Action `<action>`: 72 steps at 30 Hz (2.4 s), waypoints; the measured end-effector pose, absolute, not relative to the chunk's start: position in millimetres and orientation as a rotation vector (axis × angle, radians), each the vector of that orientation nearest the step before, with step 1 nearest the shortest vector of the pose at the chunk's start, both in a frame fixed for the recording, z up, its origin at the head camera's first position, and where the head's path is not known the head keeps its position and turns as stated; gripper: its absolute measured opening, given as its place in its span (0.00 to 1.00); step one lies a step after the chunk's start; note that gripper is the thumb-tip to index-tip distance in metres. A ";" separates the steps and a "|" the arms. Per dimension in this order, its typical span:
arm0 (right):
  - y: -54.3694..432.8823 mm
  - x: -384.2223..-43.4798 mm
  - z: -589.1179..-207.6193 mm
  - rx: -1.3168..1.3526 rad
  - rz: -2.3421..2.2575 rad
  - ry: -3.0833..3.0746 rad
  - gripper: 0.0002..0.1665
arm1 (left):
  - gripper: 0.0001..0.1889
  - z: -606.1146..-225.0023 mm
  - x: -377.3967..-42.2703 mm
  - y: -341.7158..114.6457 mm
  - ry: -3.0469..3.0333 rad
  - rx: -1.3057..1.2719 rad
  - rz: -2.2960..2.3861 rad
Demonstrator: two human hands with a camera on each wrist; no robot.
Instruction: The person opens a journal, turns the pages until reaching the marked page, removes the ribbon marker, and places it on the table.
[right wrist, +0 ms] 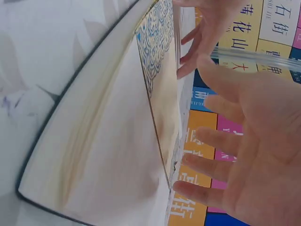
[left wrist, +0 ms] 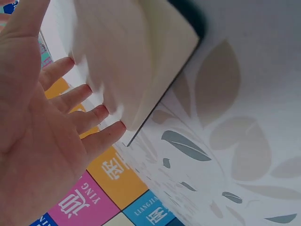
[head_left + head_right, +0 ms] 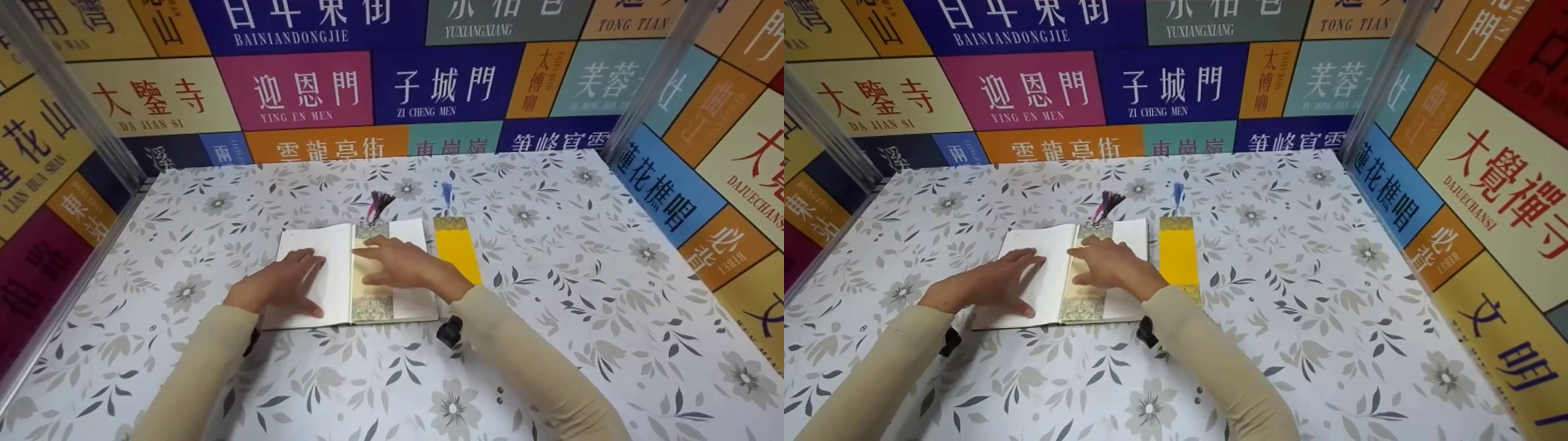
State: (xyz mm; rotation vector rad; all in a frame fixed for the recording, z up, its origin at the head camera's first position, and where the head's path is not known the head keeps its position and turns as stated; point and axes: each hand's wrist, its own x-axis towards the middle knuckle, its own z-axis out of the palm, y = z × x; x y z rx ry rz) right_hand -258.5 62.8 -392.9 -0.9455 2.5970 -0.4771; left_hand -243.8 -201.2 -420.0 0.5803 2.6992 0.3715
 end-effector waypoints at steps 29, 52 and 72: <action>52.6 -272.3 -410.7 -0.090 -0.830 2.587 0.60 | 0.56 -423.6 -239.7 -206.8 2.556 0.493 0.433; 44.0 -266.5 -406.1 -0.077 -0.610 2.701 0.56 | 0.59 -420.6 -241.1 -203.1 2.533 0.530 0.408; 87.4 -292.8 -381.9 -0.068 -1.187 2.564 0.29 | 0.58 -418.9 -241.4 -203.0 2.518 0.544 0.450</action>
